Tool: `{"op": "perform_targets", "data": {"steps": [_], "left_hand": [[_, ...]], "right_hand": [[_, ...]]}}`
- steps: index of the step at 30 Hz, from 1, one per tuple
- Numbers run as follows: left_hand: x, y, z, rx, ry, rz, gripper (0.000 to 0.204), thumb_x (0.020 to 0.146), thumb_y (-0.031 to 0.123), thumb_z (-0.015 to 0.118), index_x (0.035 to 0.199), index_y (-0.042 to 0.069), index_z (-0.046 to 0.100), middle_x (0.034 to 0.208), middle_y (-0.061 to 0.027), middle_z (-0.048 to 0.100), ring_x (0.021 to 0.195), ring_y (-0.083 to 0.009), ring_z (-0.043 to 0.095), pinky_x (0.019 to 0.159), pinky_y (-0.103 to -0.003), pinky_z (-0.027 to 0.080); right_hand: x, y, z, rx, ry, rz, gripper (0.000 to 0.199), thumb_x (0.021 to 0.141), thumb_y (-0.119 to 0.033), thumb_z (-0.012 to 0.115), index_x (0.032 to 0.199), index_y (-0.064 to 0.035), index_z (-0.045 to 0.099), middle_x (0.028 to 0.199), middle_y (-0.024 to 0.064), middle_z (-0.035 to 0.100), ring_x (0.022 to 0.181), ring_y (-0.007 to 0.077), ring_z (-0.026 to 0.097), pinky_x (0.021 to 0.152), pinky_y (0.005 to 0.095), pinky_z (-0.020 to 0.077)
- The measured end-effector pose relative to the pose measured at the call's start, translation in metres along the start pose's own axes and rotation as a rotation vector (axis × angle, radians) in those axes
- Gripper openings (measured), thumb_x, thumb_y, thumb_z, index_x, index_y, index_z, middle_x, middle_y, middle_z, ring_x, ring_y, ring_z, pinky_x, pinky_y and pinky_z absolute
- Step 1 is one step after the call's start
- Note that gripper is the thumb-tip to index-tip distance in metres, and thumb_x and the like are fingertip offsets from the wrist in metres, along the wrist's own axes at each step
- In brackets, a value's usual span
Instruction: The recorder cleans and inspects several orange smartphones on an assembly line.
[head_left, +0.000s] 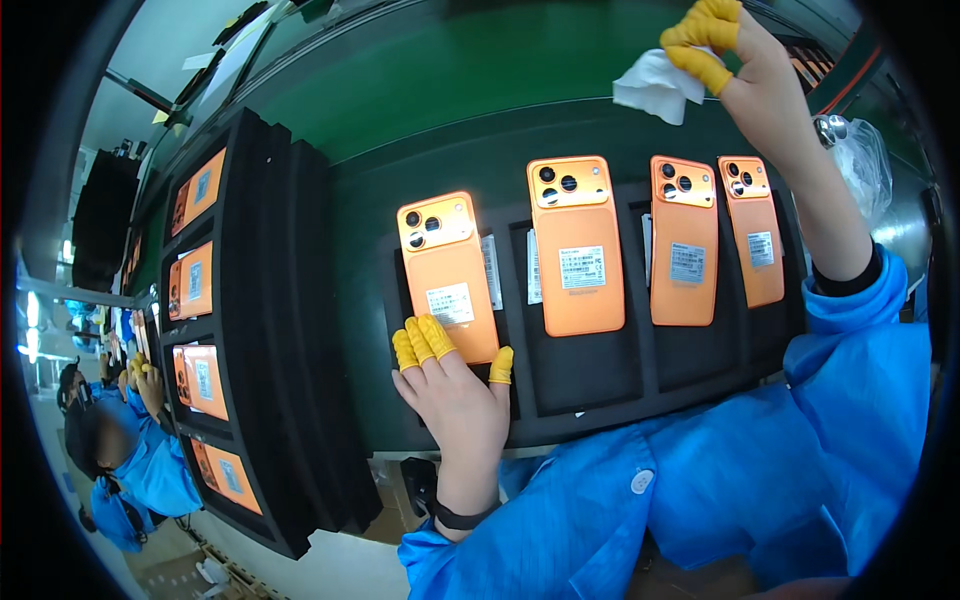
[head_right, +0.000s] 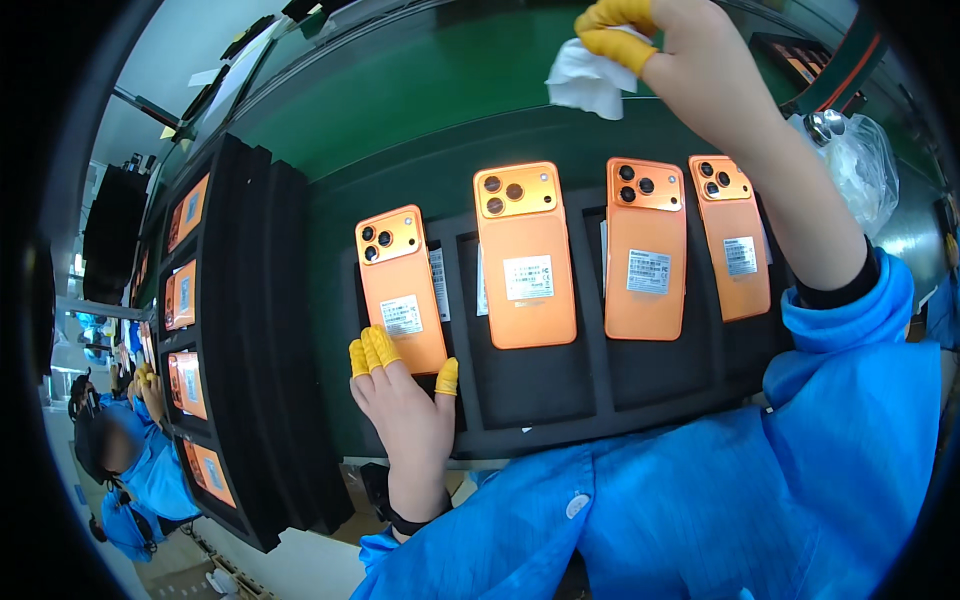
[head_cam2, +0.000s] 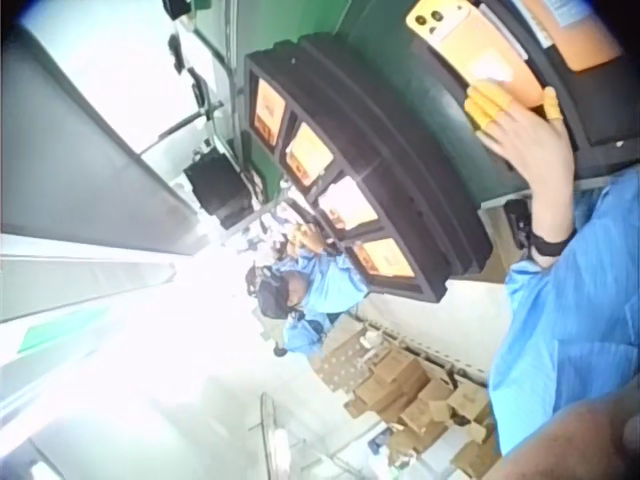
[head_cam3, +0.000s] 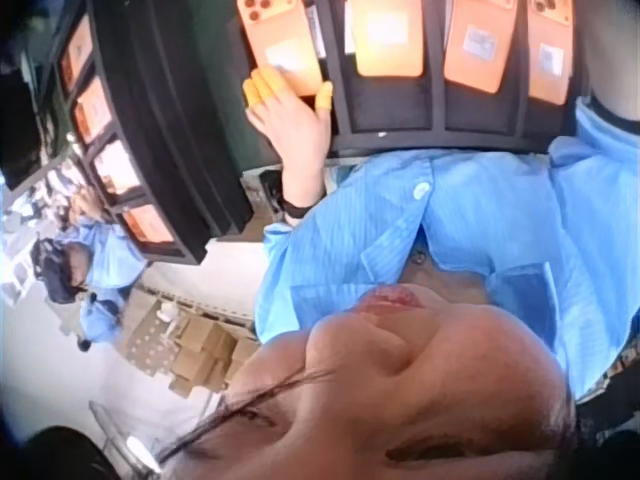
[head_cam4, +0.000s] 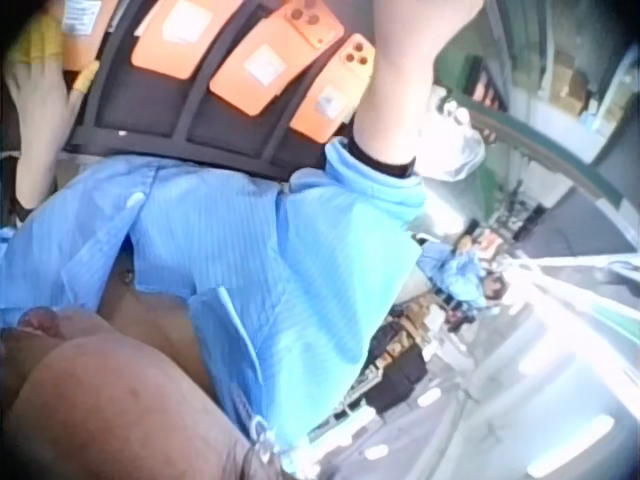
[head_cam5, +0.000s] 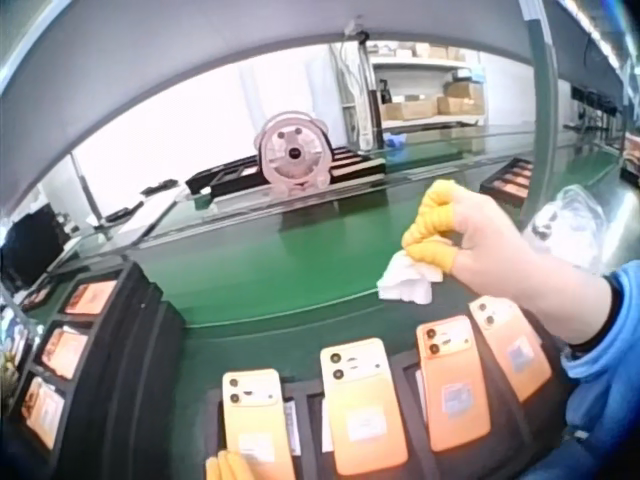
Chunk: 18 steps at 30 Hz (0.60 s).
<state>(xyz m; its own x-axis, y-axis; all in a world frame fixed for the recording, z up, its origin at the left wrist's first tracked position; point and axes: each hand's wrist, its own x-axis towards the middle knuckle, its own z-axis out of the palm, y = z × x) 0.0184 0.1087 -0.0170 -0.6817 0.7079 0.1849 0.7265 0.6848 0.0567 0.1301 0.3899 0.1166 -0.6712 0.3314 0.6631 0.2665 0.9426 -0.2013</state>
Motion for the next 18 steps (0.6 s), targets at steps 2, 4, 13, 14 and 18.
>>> {"op": "perform_targets", "data": {"steps": [2,4,13,14,18], "left_hand": [[0.0,0.002,0.003,-0.001,-0.005,-0.021,0.068,0.067,0.036,0.07,0.11,-0.009,0.042,0.107,-0.0248,0.048,0.103,-0.0379,0.044,0.095,-0.055,0.024],[0.002,0.004,0.004,0.008,0.025,-0.012,0.069,0.068,0.034,0.07,0.11,-0.011,0.039,0.107,-0.0263,0.045,0.105,-0.0399,0.04,0.094,-0.053,0.024],[0.007,0.009,0.005,-0.222,0.236,-0.016,0.083,0.057,0.016,0.077,0.12,-0.008,0.029,0.111,-0.0247,0.033,0.11,-0.0416,0.029,0.091,-0.053,0.025],[0.007,0.01,0.003,-0.176,0.288,0.02,0.08,0.058,0.016,0.076,0.121,-0.005,0.031,0.113,-0.0251,0.031,0.108,-0.0417,0.032,0.091,-0.055,0.026],[0.005,0.011,0.006,-0.196,0.323,0.079,0.09,0.055,0.009,0.078,0.127,-0.002,0.025,0.116,-0.0235,0.026,0.112,-0.0397,0.027,0.089,-0.05,0.028]], "right_hand": [[0.012,-0.003,0.014,0.089,0.074,-0.101,0.007,0.069,-0.004,0.065,0.074,-0.0016,0.061,0.073,0.0087,0.051,0.07,0.0227,0.051,0.063,0.0298,0.0419],[0.014,-0.006,0.023,0.121,0.046,-0.072,0.007,0.069,-0.004,0.065,0.075,-0.0016,0.062,0.073,0.0087,0.051,0.07,0.0228,0.051,0.062,0.0297,0.042],[0.023,-0.026,0.041,0.136,0.009,-0.065,0.008,0.069,-0.004,0.065,0.076,-0.0021,0.063,0.073,0.0087,0.051,0.07,0.023,0.051,0.063,0.0303,0.042],[0.02,-0.017,0.049,0.129,0.002,-0.123,0.009,0.072,-0.004,0.064,0.08,-0.0015,0.062,0.08,0.0073,0.052,0.076,0.0209,0.052,0.068,0.028,0.0422],[0.016,-0.02,0.068,0.159,-0.018,-0.169,0.013,0.072,-0.004,0.064,0.085,-0.0011,0.062,0.087,0.0065,0.052,0.08,0.0192,0.054,0.074,0.0267,0.0433]]}}
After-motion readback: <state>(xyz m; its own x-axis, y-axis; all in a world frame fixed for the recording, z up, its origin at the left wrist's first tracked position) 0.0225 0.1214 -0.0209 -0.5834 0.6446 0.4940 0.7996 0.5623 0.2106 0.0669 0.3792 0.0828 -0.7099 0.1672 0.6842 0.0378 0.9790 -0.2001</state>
